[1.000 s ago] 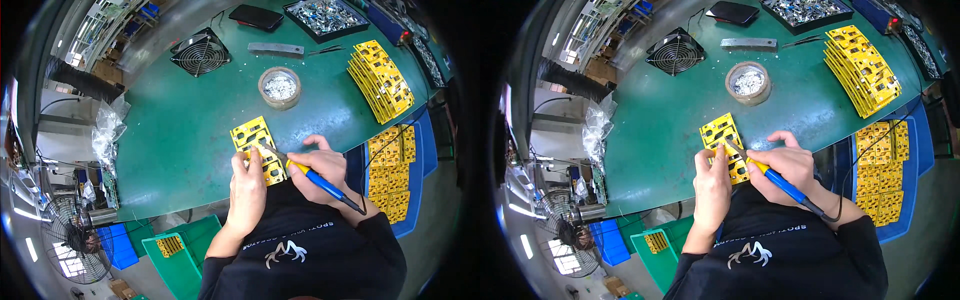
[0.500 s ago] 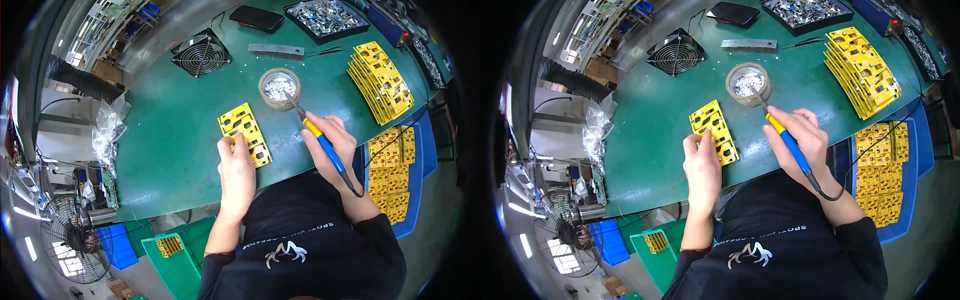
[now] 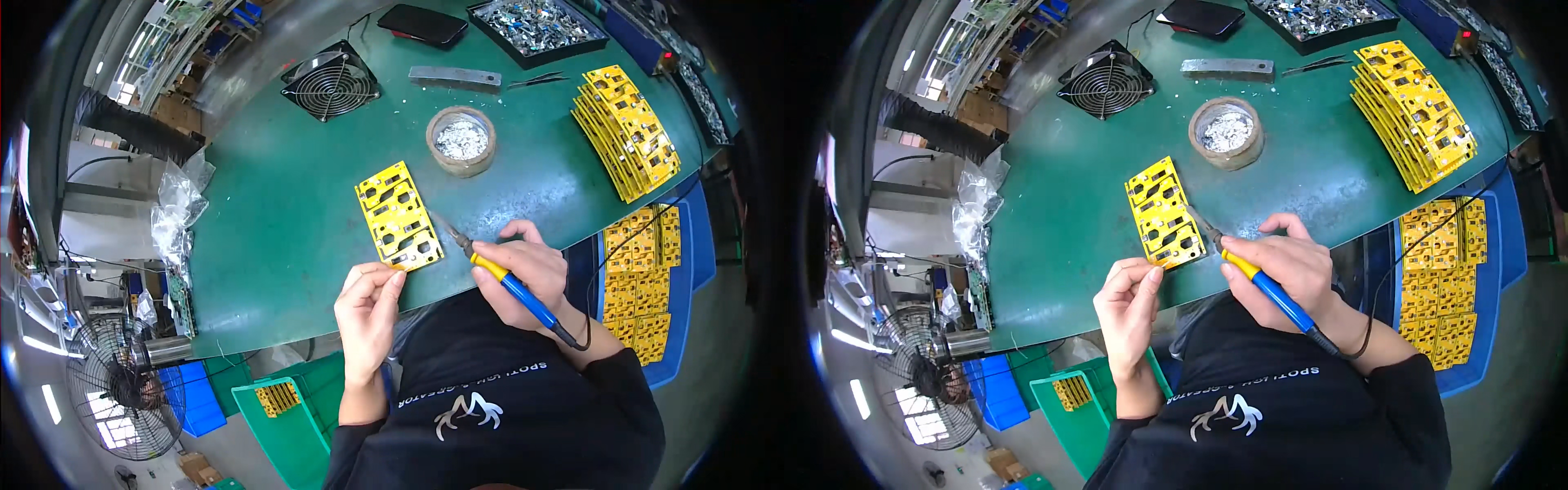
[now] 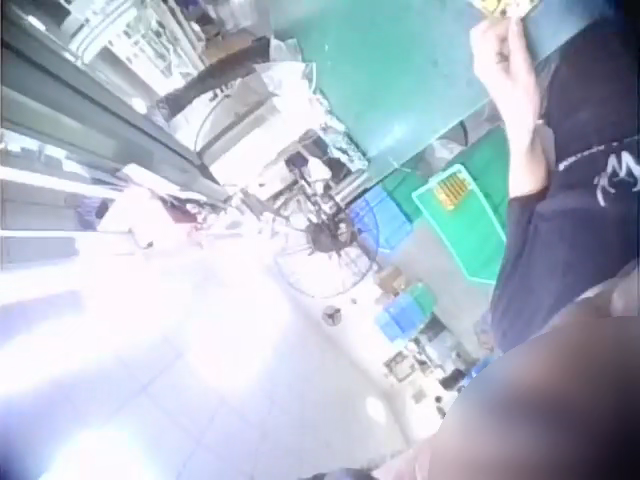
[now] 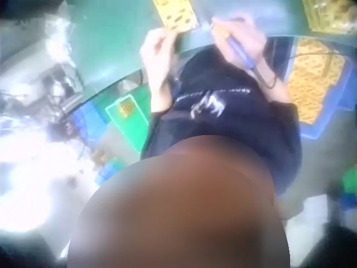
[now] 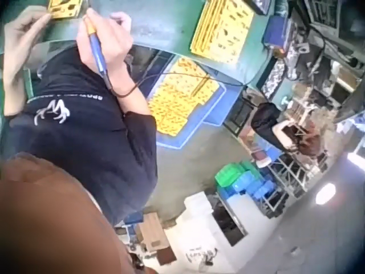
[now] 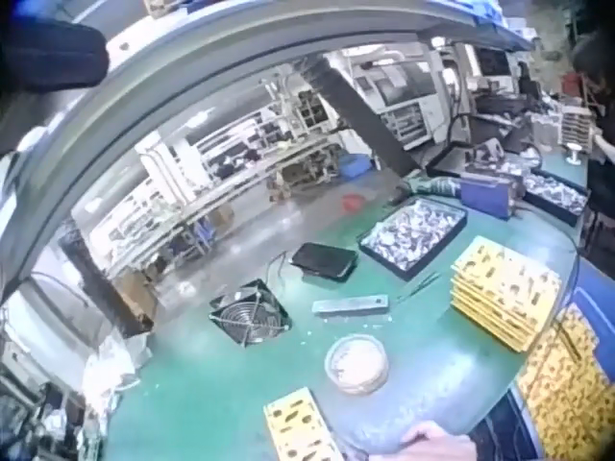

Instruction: The person solders components onto multiple printed circuit boards using a soldering iron and solder wire, with pliers to manipulate the components.

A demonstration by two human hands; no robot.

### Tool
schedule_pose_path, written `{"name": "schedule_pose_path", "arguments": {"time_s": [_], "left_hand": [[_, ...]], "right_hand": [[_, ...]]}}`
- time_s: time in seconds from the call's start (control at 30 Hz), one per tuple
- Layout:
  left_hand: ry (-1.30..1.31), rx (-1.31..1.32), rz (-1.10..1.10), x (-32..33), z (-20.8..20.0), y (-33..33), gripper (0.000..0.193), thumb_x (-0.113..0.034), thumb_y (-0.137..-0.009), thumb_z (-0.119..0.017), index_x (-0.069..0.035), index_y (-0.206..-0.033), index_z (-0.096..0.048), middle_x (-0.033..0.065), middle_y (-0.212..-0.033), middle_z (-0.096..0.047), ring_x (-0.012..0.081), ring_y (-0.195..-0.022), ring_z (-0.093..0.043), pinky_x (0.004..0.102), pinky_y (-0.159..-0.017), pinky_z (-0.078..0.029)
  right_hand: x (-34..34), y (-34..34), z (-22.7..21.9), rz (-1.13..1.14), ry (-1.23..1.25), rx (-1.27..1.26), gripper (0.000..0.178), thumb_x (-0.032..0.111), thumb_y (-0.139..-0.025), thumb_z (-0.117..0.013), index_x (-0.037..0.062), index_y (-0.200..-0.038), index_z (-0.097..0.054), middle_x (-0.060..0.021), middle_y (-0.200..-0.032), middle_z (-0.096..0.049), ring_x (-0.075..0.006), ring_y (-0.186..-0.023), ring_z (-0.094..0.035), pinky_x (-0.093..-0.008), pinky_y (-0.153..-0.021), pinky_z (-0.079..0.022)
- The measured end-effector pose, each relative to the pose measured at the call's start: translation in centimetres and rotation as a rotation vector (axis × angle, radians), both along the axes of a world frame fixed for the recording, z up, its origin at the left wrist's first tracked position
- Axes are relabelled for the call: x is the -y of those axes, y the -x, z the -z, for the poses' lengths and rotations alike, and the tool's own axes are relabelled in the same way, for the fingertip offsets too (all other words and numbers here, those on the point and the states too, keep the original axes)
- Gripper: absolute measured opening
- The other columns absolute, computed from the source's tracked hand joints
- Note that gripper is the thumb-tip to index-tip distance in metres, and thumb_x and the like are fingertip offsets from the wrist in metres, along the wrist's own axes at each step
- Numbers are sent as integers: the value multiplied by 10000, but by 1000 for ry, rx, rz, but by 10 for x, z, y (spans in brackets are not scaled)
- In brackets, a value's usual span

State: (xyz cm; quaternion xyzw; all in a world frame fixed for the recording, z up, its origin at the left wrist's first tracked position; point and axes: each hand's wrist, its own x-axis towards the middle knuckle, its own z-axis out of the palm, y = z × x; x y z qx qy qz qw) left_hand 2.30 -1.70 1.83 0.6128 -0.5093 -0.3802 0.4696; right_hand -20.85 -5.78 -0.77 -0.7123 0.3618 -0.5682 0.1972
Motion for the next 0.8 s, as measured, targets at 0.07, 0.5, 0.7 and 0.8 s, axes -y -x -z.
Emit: {"name": "schedule_pose_path", "arguments": {"time_s": [0.07, 0.5, 0.7, 0.8], "left_hand": [[-5, -61, -11, -2, 1, 0, 26, 34, -957, -742, 48, -974, -730, 52, -992, -653, 59, -802, -557, 215, -678, -447], [275, 779, 23, -2, 16, 23, 356, 15, -854, -832, -16, -1199, -750, 133, -1106, -646, 206, -777, -688, 330, -672, -555], [312, 922, 94, 0, 21, 12, 352, 2, -889, -795, -65, -1231, -748, 94, -1097, -654, 220, -763, -708, 366, -610, -569], [356, 997, 181, -1, 23, 9, 453, 70, -867, -710, 5, -1314, -689, 149, -1165, -643, 318, -869, -719, 416, -725, -612]], "right_hand": [[-2, -2, -1, -46, -21, 1, 299, 4, -796, -792, -18, -1094, -770, -115, -857, -780, -227, -728, -751, -429, -845, -560], [-4, -2, 2, -54, -9, -2, 309, 13, -782, -802, -18, -1089, -771, -106, -831, -775, -215, -713, -751, -421, -843, -570], [-3, -3, 2, -60, -15, -7, 302, 17, -795, -797, -18, -1093, -766, -105, -835, -778, -219, -712, -751, -420, -840, -571], [-2, -4, 3, -38, 19, 8, 337, 25, -763, -839, 11, -1093, -777, -89, -811, -768, -206, -655, -725, -393, -793, -567]]}}
